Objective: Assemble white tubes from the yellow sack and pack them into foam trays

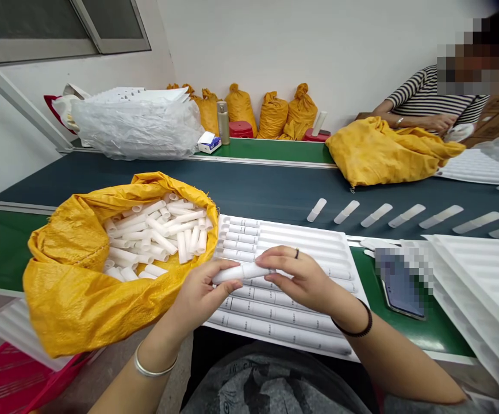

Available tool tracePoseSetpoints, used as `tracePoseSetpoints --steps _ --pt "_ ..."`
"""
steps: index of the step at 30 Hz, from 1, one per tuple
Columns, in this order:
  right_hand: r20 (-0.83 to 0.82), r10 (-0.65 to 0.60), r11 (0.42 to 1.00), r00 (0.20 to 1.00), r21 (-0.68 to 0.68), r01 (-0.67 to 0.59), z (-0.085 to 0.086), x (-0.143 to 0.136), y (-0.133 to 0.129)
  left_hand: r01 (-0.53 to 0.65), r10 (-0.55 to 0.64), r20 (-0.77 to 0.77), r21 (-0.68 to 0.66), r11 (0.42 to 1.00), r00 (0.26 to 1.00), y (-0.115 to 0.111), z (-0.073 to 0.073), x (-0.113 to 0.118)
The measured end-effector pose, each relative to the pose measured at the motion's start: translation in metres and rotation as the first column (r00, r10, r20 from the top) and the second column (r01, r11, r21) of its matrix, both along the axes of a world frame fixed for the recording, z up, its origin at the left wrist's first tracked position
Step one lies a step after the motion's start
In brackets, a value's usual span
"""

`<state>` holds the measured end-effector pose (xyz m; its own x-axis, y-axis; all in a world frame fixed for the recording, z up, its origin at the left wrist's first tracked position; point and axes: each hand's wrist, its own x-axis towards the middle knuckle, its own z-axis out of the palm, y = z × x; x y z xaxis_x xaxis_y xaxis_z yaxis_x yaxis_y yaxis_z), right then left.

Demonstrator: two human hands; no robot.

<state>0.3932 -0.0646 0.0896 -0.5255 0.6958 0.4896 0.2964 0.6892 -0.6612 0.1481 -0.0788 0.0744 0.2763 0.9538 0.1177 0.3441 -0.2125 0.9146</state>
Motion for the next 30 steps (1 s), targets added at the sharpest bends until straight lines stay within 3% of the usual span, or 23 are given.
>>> tracePoseSetpoints --steps 2,5,10,13,15,16,18,19,21,24,27,30 --pt "0.037 -0.001 1.000 0.999 0.008 0.001 -0.003 -0.002 0.003 0.056 -0.055 -0.029 0.048 0.997 0.998 0.000 0.002 0.002" --pt "0.039 -0.019 1.000 0.999 0.024 0.018 -0.008 -0.005 0.004 0.024 -0.021 -0.033 0.088 0.996 0.999 -0.002 0.003 0.005" --pt "0.051 -0.022 0.993 0.998 0.117 0.016 -0.017 -0.012 -0.001 -0.010 0.010 0.024 -0.005 1.000 1.000 -0.007 -0.002 0.013" --pt "0.243 -0.048 0.981 0.969 0.195 0.000 -0.028 -0.018 0.012 0.022 -0.025 -0.114 -0.027 0.999 0.993 -0.002 -0.009 0.012" --pt "0.405 -0.196 0.974 0.893 0.189 0.128 -0.037 -0.018 0.036 0.002 0.003 -0.272 0.015 1.000 0.962 0.010 -0.013 0.001" --pt "0.462 -0.298 0.954 0.835 0.171 0.246 -0.041 -0.015 0.052 -0.054 0.070 -0.365 0.053 0.997 0.928 0.019 -0.015 -0.007" --pt "0.519 -0.489 0.852 0.701 0.113 0.511 -0.049 -0.002 0.088 -0.240 0.277 -0.532 0.139 0.961 0.800 0.039 -0.019 -0.029" --pt "0.533 -0.549 0.794 0.644 0.093 0.601 -0.053 0.007 0.106 -0.340 0.368 -0.607 0.168 0.926 0.704 0.049 -0.021 -0.041" --pt "0.574 -0.611 0.687 0.546 0.042 0.725 -0.060 0.027 0.137 -0.461 0.431 -0.691 0.158 0.873 0.580 0.067 -0.028 -0.062" --pt "0.668 -0.576 0.587 0.471 -0.063 0.807 -0.069 0.053 0.165 -0.515 0.388 -0.741 0.066 0.855 0.549 0.082 -0.043 -0.078" --pt "0.739 -0.502 0.546 0.449 -0.131 0.828 -0.069 0.065 0.176 -0.531 0.365 -0.754 0.026 0.847 0.546 0.084 -0.054 -0.079" --pt "0.771 -0.474 0.535 0.426 -0.132 0.834 -0.061 0.061 0.174 -0.512 0.412 -0.695 0.073 0.856 0.590 0.079 -0.055 -0.076"
